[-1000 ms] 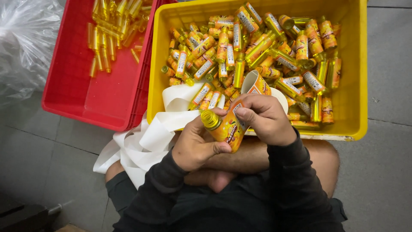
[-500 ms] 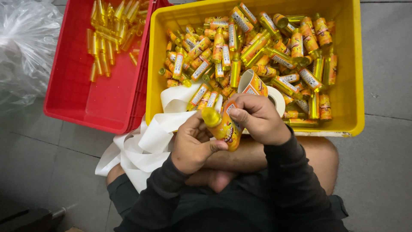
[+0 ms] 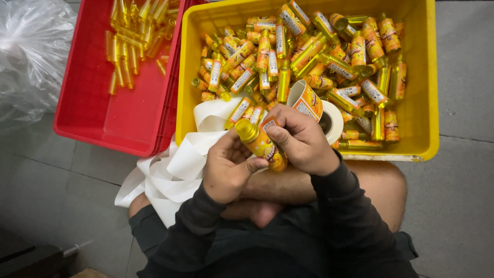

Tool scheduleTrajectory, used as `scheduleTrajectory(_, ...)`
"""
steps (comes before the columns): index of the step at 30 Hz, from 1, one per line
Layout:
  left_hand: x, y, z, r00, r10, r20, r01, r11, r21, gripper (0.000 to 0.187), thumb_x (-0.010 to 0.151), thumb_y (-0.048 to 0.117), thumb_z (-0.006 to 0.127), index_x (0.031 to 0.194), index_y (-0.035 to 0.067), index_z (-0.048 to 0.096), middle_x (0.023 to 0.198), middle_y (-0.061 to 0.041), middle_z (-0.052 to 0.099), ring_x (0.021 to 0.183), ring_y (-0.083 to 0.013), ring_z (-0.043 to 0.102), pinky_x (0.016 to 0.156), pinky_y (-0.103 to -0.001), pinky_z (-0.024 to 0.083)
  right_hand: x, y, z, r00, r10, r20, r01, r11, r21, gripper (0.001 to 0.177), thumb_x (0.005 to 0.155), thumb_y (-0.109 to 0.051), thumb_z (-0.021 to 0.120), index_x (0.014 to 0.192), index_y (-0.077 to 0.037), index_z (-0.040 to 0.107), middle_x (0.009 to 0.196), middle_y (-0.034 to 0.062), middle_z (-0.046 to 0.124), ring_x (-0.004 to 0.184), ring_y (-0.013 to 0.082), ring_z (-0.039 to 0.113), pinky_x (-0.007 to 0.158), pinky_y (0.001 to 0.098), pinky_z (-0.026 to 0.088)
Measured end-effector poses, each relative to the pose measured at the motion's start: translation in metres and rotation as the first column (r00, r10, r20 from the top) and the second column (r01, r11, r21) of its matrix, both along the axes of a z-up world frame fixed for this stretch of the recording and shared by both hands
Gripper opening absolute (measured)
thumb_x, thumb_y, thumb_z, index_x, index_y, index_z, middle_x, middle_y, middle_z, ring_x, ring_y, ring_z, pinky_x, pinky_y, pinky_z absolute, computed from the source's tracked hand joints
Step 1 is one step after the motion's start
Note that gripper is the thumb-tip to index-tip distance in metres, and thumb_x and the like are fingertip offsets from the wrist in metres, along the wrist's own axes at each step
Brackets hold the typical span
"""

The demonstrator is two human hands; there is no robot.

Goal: The person sits on the floor and applies labels to small yellow bottles. They pick up a bottle, peel a label from a roll, wrap it around the bottle, and place the labeled bottle into a yellow bin.

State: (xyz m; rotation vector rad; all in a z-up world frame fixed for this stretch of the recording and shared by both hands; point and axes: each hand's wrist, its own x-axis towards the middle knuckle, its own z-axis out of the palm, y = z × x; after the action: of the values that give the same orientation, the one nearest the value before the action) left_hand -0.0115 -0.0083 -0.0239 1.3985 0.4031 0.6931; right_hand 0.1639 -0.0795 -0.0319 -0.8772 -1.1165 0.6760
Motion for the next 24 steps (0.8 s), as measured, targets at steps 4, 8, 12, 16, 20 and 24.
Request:
scheduleTrajectory(4, 0.006, 0.007, -0.007, 0.995, 0.095, -0.014, -0.095, 0.995, -0.01, 0.06, 0.077, 0.007, 0.086, 0.128, -0.001, 0.056, 0.111, -0.013, 0.071, 0.104, -0.0215, 0.069, 0.096, -0.039, 0.059, -0.006, 0.013, -0.013, 0.996, -0.032, -0.087, 0.034, 0.999, 0.02, 0.029, 0.105, -0.01, 0.058, 0.077, -0.004, 0.055, 0.081, 0.0105, 0.056, 0.067, 0.0163, 0.06, 0.069, 0.0305, 0.053)
scheduleTrajectory(8, 0.014, 0.02, -0.019, 0.984, 0.127, -0.126, -0.121, 0.991, 0.056, 0.051, 0.088, 0.008, 0.078, 0.133, -0.002, 0.055, 0.115, -0.016, 0.069, 0.106, -0.0237, 0.066, 0.097, -0.042, 0.057, -0.007, 0.021, -0.028, 0.983, -0.181, -0.027, 0.18, 0.982, -0.05, 0.031, 0.107, -0.011, 0.058, 0.077, -0.004, 0.054, 0.082, 0.0082, 0.056, 0.072, 0.0124, 0.054, 0.067, 0.027, 0.048)
scheduleTrajectory(12, 0.022, 0.023, -0.023, 0.991, 0.107, -0.087, -0.107, 0.994, 0.004, 0.051, 0.092, 0.007, 0.075, 0.138, -0.001, 0.053, 0.125, -0.017, 0.064, 0.113, -0.0258, 0.066, 0.098, -0.044, 0.057, -0.008, 0.025, -0.036, 0.968, -0.234, -0.094, 0.226, 0.97, -0.086, 0.03, 0.108, -0.01, 0.058, 0.079, -0.003, 0.056, 0.083, 0.008, 0.059, 0.067, 0.0114, 0.062, 0.06, 0.0263, 0.055)
scheduleTrajectory(16, 0.031, 0.027, -0.022, 0.976, 0.159, -0.151, -0.159, 0.987, 0.015, 0.052, 0.089, 0.01, 0.079, 0.135, -0.002, 0.056, 0.119, -0.017, 0.065, 0.109, -0.0261, 0.066, 0.096, -0.043, 0.058, -0.004, 0.029, -0.044, 0.966, -0.26, -0.005, 0.259, 0.962, -0.087, 0.026, 0.105, -0.006, 0.063, 0.08, 0.0, 0.058, 0.086, 0.0118, 0.062, 0.075, 0.0138, 0.063, 0.063, 0.0267, 0.052)
scheduleTrajectory(20, 0.032, 0.031, -0.024, 0.978, 0.165, -0.13, -0.16, 0.986, 0.045, 0.044, 0.095, 0.015, 0.075, 0.133, 0.002, 0.059, 0.118, -0.014, 0.068, 0.109, -0.0228, 0.067, 0.093, -0.043, 0.059, 0.0, 0.032, -0.051, 0.977, -0.201, -0.076, 0.19, 0.974, -0.124, 0.023, 0.105, -0.008, 0.063, 0.085, 0.002, 0.059, 0.091, 0.013, 0.062, 0.079, 0.0162, 0.066, 0.06, 0.0316, 0.058)
scheduleTrajectory(24, 0.033, 0.031, -0.027, 0.989, 0.135, -0.055, -0.132, 0.99, 0.056, 0.038, 0.1, 0.013, 0.07, 0.135, 0.006, 0.058, 0.119, -0.012, 0.068, 0.111, -0.0218, 0.066, 0.095, -0.045, 0.058, -0.002, 0.03, -0.041, 0.974, -0.221, -0.042, 0.215, 0.97, -0.117, 0.018, 0.102, -0.009, 0.069, 0.088, 0.002, 0.063, 0.092, 0.0103, 0.062, 0.087, 0.0133, 0.06, 0.074, 0.031, 0.054)
